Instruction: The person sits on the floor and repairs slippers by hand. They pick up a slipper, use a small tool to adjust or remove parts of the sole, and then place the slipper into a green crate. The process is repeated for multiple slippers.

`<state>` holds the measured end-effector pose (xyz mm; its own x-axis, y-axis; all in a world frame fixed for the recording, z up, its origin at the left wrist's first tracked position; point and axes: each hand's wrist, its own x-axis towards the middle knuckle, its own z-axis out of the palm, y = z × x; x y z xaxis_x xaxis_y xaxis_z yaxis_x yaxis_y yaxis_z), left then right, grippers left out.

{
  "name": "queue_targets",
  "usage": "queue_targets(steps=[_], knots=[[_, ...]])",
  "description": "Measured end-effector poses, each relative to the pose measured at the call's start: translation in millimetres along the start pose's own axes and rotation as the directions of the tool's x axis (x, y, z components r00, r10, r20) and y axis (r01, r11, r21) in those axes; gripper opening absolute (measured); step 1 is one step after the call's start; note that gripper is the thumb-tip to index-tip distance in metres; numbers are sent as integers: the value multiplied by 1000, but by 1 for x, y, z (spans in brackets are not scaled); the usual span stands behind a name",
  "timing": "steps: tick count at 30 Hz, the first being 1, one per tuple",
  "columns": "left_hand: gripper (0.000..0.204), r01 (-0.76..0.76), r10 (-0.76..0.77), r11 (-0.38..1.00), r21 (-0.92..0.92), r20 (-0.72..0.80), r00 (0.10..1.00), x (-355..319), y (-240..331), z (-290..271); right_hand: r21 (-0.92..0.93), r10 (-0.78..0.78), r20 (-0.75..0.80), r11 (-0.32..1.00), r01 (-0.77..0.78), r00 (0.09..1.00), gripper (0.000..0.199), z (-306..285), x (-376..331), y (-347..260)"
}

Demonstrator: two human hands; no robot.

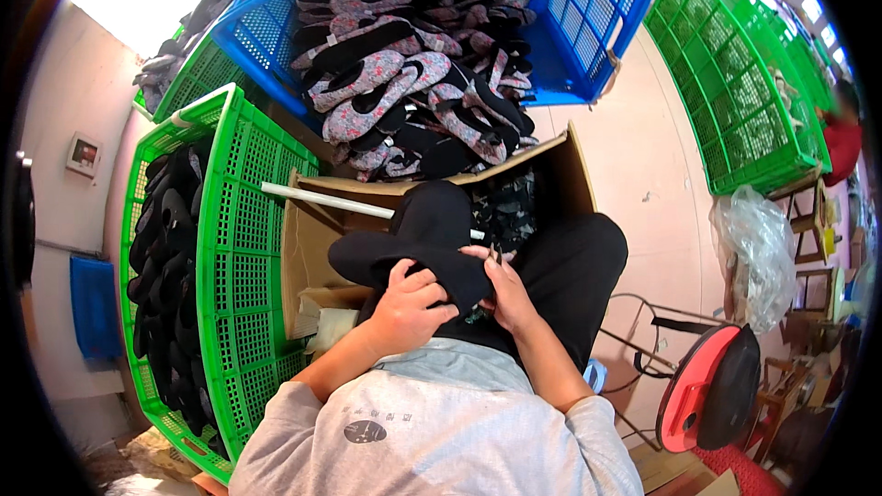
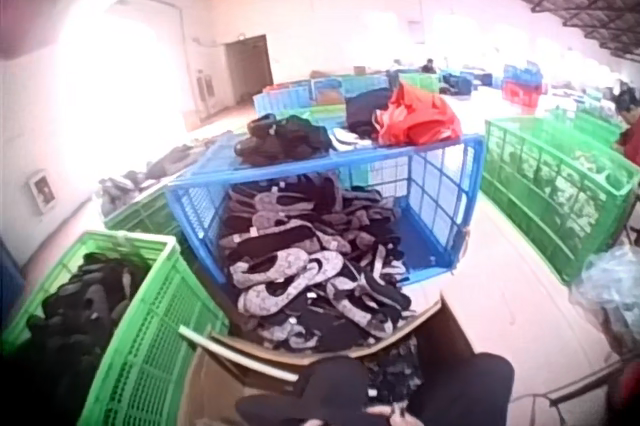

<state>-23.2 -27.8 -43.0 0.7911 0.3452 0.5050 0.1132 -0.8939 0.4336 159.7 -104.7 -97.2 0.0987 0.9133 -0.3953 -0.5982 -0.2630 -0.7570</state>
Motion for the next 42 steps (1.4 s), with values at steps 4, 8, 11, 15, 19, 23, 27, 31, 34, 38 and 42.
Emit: queue_targets(steps=[4,8,11,15,19,23,27,31,34,38,42], knots=[[15,16,-11,996,-90,54,998,3,4,-2,56,-50,-8,997,51,999,40,-3,-2,2],[17,-23,14,984,-176,-52,999,3,5,-16,93,-32,-38,995,35,999,38,-10,8,16],[18,203,-122,962,184,-376,919,-1,-6,-50,55,-224,-151,971,235,963,37,-6,13,25],[38,625,-479,760,179,-496,724,-27,-32,-74,195,-175,-230,955,222,957,30,-16,10,23],[29,762,-901,395,-513,-55,431,-76,-27,-60,283,-88,-143,951,126,986,34,-18,12,31],[26,658,-906,309,-686,-4,422,-109,-22,-33,310,-99,28,947,86,995,36,-31,19,37],[23,508,-948,130,-851,43,315,-123,-25,-47,258,-32,-105,964,58,994,36,12,1,29],[19,145,-980,186,-972,-171,105,-142,-18,-110,290,-48,-11,956,49,999,29,-13,10,41],[22,25,-840,518,-855,-514,-174,-194,-19,-160,292,-42,-44,955,53,998,26,-11,15,41],[24,204,-374,851,-485,-830,-414,-264,8,-234,289,-64,-35,955,72,997,27,-20,20,47],[40,337,-141,768,-545,-657,-740,-302,64,-273,278,-51,-27,959,56,998,29,-27,25,49]])
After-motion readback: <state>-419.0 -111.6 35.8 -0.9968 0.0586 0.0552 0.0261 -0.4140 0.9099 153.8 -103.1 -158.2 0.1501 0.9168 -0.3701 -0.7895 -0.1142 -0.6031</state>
